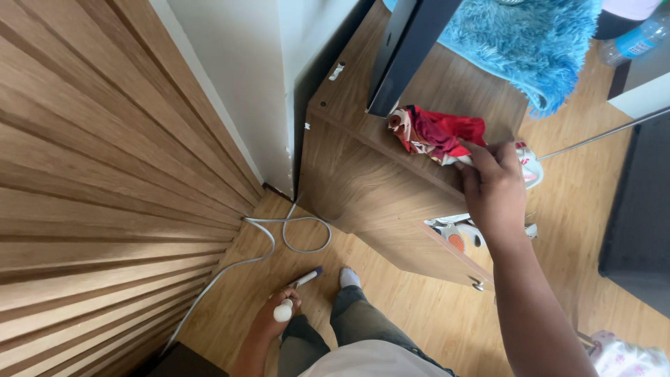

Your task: The person sweeps the wooden floor using a broom and dustpan, moving around a pile of shoes and a cabinet. They briefly move a cabinet to sweep underneath it and then return it to its original position. The person also picks up a red cloth from a shelf before continuing to sweep.

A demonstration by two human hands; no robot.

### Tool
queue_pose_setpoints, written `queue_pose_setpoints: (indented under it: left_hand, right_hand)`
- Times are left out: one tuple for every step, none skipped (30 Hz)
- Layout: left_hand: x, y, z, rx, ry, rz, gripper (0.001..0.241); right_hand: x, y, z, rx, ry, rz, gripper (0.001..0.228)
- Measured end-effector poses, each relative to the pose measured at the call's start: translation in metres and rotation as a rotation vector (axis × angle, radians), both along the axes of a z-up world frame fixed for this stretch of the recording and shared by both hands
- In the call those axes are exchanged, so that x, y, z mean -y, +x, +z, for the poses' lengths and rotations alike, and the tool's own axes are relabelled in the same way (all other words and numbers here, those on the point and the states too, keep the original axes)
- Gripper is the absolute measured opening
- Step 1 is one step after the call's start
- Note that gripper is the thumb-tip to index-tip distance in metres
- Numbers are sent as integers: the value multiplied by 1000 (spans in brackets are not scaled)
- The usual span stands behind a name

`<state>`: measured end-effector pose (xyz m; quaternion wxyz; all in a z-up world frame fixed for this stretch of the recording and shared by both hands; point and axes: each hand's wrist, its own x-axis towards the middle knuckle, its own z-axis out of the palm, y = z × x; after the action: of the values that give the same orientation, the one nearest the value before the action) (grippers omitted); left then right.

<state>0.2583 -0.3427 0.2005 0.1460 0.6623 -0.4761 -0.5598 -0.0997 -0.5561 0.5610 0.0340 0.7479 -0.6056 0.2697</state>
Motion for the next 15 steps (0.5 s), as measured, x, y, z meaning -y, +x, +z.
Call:
queue_pose_setpoints:
  left_hand:
    - [-2,1,-3,-27,-15,26,22]
    - [-4,1,-6,-54,-29,52,23]
    - [-5,2,-9,-53,-29,54,23]
    - [-7,3,-13,-64,-74,70,22]
    - [-9,4,-17,-74,-118,83,21]
    - [-6,4,-3,-74,-117,83,21]
    - [-2,4,11,-42,-26,87,20]
    - [2,4,24,-10,65,92,19]
    - [0,7,15,-10,65,93,19]
    - [-3,10,6,-29,61,114,25]
    - [-6,13,-2,-48,57,137,30]
    - [-7,16,-5,-48,56,139,30]
    - [-9,18,-7,-84,29,153,26]
    - [-10,20,-10,-119,1,166,22]
    - [-11,21,-11,-119,2,170,22]
  right_hand:
    - [0,-2,-2,3,-16,8,37]
    - [-1,-4,-4,6,-31,16,35]
    - [0,-4,-3,6,-30,18,35]
    - [1,-5,-2,27,-24,38,36]
    - [1,-6,-1,47,-18,55,37]
    - [0,-7,-1,47,-17,55,37]
    - [1,-8,0,55,-28,69,34]
    - [1,-9,1,64,-38,83,30]
    - [0,-9,2,64,-38,84,30]
    - [0,-9,2,73,-55,75,29]
    - [-1,-9,2,82,-72,66,28]
    - [-2,-10,4,82,-72,69,28]
    - [-4,-11,5,110,-44,65,27]
    - [-5,-12,6,138,-16,61,27]
    - [-6,-15,7,138,-15,64,27]
